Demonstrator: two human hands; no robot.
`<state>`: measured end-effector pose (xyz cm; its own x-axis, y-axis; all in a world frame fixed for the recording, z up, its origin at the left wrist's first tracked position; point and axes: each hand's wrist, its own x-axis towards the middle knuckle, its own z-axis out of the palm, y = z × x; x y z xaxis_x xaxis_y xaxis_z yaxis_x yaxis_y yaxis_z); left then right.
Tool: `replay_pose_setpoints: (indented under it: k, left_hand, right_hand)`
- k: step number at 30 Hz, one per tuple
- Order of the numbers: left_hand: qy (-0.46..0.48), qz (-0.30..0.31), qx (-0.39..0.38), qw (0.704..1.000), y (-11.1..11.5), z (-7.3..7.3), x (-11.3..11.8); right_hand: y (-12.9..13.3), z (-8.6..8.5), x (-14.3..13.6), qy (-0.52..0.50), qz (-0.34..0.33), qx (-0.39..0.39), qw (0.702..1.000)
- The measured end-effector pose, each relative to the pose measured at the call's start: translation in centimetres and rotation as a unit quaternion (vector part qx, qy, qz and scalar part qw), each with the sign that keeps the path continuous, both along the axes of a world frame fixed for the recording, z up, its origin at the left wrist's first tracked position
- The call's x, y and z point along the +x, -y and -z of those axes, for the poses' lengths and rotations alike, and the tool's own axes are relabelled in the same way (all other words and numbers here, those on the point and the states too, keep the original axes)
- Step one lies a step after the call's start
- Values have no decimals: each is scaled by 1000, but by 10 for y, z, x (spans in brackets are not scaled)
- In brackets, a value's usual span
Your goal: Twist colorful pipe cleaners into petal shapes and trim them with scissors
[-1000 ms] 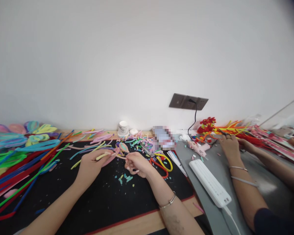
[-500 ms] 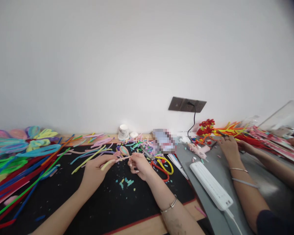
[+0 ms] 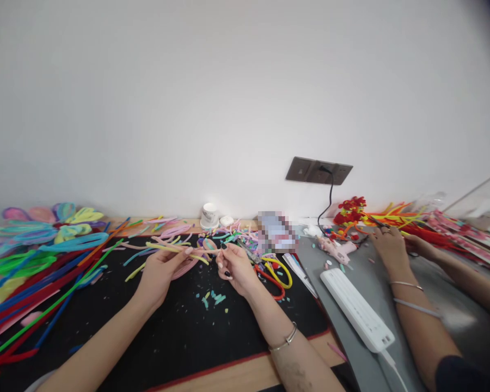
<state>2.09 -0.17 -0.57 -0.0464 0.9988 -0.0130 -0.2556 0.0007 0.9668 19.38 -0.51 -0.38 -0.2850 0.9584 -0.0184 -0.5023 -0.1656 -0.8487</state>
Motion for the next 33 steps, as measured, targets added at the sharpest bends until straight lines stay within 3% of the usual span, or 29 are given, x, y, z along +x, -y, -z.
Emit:
replay_pose_setpoints:
  k: [7,20,26,33]
  left_hand:
    - [-34,-44,10,998,-1,-2,-4]
    - [-18,-1,9,1000,3,-7,-1]
    - [-58,82,-9,995,6,-6,5]
    - [-71,183,-21,980,11,-8,11]
  right_hand:
    - [-1,0,-2,10,12,-9,1000]
    - [1,4,-2,94,40,38,994]
    - [2,7,-4,191,79,87,975]
    - [9,5,-6,358,111,200,905]
